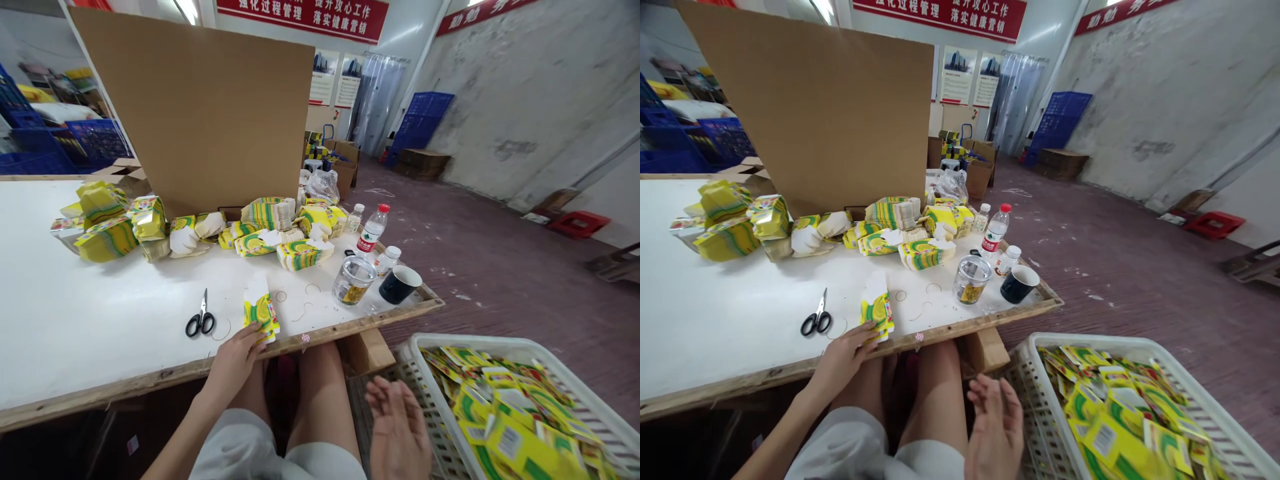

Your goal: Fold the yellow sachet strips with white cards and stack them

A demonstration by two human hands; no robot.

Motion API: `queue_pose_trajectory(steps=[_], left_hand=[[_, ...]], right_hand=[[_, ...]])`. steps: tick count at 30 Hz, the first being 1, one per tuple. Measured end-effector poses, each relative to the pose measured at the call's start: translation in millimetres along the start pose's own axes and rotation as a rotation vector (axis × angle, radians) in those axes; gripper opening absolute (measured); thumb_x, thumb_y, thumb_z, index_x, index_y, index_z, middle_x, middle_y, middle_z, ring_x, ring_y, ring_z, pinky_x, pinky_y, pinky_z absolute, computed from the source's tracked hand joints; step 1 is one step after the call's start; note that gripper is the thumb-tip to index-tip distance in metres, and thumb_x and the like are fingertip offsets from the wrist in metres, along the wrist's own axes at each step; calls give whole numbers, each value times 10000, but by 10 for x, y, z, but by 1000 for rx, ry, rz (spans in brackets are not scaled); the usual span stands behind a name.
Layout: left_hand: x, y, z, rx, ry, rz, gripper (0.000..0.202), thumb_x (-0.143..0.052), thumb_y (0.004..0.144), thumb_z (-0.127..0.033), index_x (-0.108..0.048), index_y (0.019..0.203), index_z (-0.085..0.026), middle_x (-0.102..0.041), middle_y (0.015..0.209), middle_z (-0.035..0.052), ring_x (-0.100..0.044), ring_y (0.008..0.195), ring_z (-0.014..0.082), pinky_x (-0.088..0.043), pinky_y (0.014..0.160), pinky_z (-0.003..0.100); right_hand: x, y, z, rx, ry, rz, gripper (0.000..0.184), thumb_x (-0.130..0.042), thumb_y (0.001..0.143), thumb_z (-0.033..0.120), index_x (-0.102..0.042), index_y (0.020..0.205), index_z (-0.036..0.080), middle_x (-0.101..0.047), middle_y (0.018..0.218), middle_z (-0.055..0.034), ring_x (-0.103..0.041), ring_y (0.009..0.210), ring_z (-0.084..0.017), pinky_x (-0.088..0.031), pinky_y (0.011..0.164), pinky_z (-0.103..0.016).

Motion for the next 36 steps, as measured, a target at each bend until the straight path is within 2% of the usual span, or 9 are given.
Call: queue_pose_trajectory(steps=[3,6,9,11,14,17,21,24,36], left_hand=[[60,-140,-86,-11,1,-98,273,-570,905,-173,-770,1065,-269,-785,1122,73,-722,1066,284,-548,983,419],[70,-356,-461,-307,-56,-190,346,-538,921,-99,-725,1178,-236,-769,1166,91,-702,1122,246,-544,1003,340],[-101,-654,-887,-744,-138,-80,407,-513,931,-46,-631,1308,-144,-772,1137,152,-679,1165,247,-556,999,343],[-238,-755,-989,-769,-220,16,420,-516,928,-28,-615,1321,-142,-777,1117,158,-657,1198,248,-549,1014,356],[-325,-719,-916,-480,-457,18,379,-578,911,-75,-677,1251,-210,-694,1297,150,-570,1301,280,-481,1087,389],[-393,-617,-678,58,-883,16,397,-671,886,-287,-664,1280,-239,-601,1419,142,-528,1333,337,-444,1108,445],[-590,-612,-661,544,-1335,303,443,-762,774,-473,-754,1138,-222,-723,1252,143,-629,1209,371,-497,1036,472],[-604,-605,-741,567,-1394,419,417,-826,714,-429,-782,1075,-226,-748,1203,132,-667,1146,359,-511,1007,447],[-646,-557,-826,496,-1307,406,453,-856,684,-387,-770,1103,-236,-763,1170,122,-669,1127,347,-517,982,405]], right_hand=[[-197,-240,-311,-225,-57,128,375,-848,657,506,-712,846,212,-730,717,-15,-646,608,-165,-530,589,-283],[-451,-451,-433,-401,-109,281,518,-791,661,630,-768,874,158,-763,778,-88,-644,628,-186,-497,536,-271],[-577,-501,-422,-434,-157,377,510,-822,652,585,-778,929,160,-772,827,-81,-589,583,-155,-447,506,-247],[-559,-469,-404,-425,-198,381,475,-887,582,517,-778,891,173,-768,800,-54,-545,542,-132,-418,490,-233],[-505,-444,-384,-399,-247,384,466,-895,565,511,-769,862,174,-763,790,-50,-578,590,-155,-433,518,-236],[-549,-537,-406,-412,-192,479,456,-877,626,493,-730,929,186,-756,775,-47,-649,688,-199,-496,643,-278],[-653,-702,-461,-443,-102,600,355,-855,694,439,-669,880,201,-759,801,-49,-677,720,-202,-504,701,-298],[-662,-710,-448,-402,-124,577,356,-854,686,458,-681,844,189,-761,827,-61,-683,764,-205,-505,723,-295],[-681,-634,-226,-183,-423,572,373,-782,714,485,-717,891,163,-758,871,-94,-659,753,-236,-496,680,-314]])
Point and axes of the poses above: each hand's wrist, its own y-axis towards the middle knuckle, its own x-axis out of the back of the hand, z = x × y, the point moved 6 cm from there along y, towards the middle knuckle
